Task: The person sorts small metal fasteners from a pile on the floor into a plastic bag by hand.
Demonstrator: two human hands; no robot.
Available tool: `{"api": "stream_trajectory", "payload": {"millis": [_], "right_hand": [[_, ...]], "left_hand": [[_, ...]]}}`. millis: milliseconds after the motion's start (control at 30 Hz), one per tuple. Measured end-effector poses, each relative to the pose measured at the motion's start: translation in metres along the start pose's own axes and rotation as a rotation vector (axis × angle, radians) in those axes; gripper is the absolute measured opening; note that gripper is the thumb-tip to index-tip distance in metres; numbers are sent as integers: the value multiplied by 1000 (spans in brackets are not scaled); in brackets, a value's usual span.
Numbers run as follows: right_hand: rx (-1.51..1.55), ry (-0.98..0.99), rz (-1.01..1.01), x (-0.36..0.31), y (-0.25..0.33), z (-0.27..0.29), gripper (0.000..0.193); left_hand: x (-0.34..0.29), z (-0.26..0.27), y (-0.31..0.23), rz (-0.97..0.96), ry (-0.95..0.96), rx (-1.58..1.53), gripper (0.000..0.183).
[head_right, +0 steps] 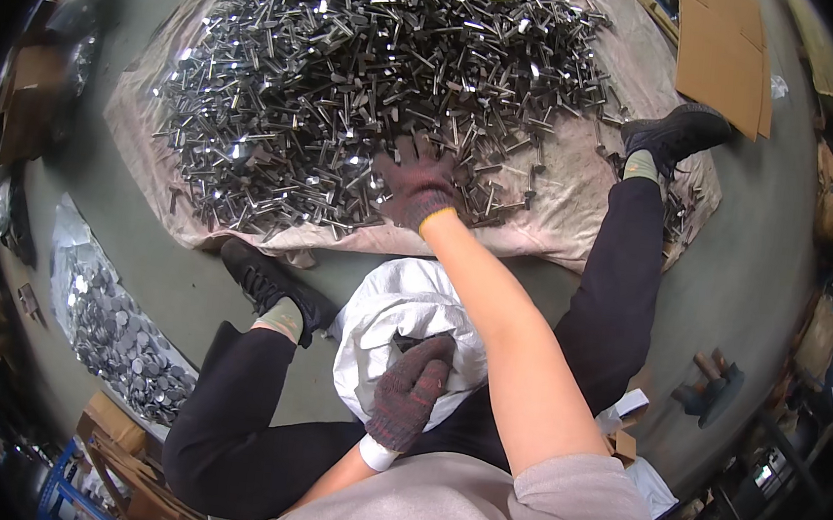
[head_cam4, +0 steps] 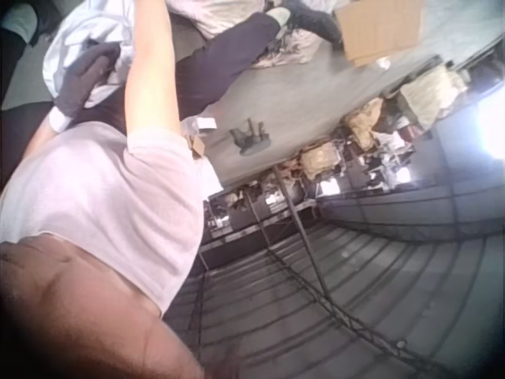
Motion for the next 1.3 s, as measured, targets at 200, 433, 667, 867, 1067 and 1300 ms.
{"api": "stream_trajectory", "payload": {"millis": [200, 433, 667, 867, 1067, 1300], "right_hand": [[-26, -52, 2, 3, 1, -27, 57], [-59, -173, 25, 8, -16, -45, 51], [-38, 23, 68, 18, -13, -26, 36], [670, -432, -111, 12, -82, -1, 36], [1951, -335, -335, -36, -80, 31, 33], [2030, -285, -97, -84, -48, 94, 23]], "left_hand": [[-3, 2, 6, -30, -14, 20, 27], [-1, 2, 1, -88, -4, 70, 28], [-3, 8, 1, -121, -62, 97, 33], [-4, 7, -3, -39, -10, 27, 32], [4, 21, -23, -38, -157, 0, 30], [138, 6, -54, 150, 14, -953, 54]]}}
Point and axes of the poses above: each hand's wrist, its own x-axis towards the middle knuckle, its own z-axis out of the back of the hand, y = z × x, the point moved 5 cm from there along x, towards the middle knuckle, and after that the axes turned 14 degrees about x, right-handed, at the moved point
